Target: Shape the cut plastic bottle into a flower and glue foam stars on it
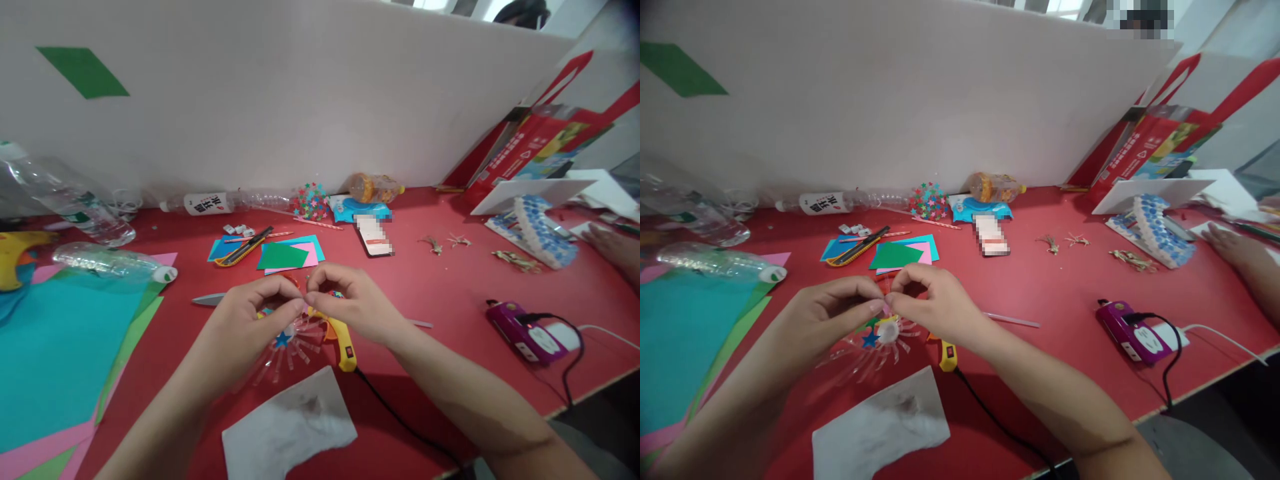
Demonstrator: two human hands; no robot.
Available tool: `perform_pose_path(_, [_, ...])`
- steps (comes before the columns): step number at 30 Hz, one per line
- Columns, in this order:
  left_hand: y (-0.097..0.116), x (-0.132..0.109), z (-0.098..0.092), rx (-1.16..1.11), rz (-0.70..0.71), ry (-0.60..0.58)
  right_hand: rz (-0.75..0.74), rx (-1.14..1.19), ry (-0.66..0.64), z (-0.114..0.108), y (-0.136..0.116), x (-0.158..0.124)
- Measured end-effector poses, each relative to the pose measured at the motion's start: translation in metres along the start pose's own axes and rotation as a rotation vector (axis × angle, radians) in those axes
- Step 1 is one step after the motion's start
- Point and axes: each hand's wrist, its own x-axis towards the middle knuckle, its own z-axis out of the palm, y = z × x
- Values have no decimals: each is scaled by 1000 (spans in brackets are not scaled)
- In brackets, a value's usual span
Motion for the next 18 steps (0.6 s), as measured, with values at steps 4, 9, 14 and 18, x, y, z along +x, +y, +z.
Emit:
perform_pose_path(4, [0,1,0,-14,4,-10,-26,6,-8,0,1,0])
perform_pose_path(9, [-3,2,3,-80,-35,-21,-38,36,65,2,2,-2])
perform_pose_path(14, [-2,3,8,-147,1,39,-31,60,88,8,5,-2])
perform_pose_path(18, [0,4,8,-44,62,114,-24,-34,71,7,8,1])
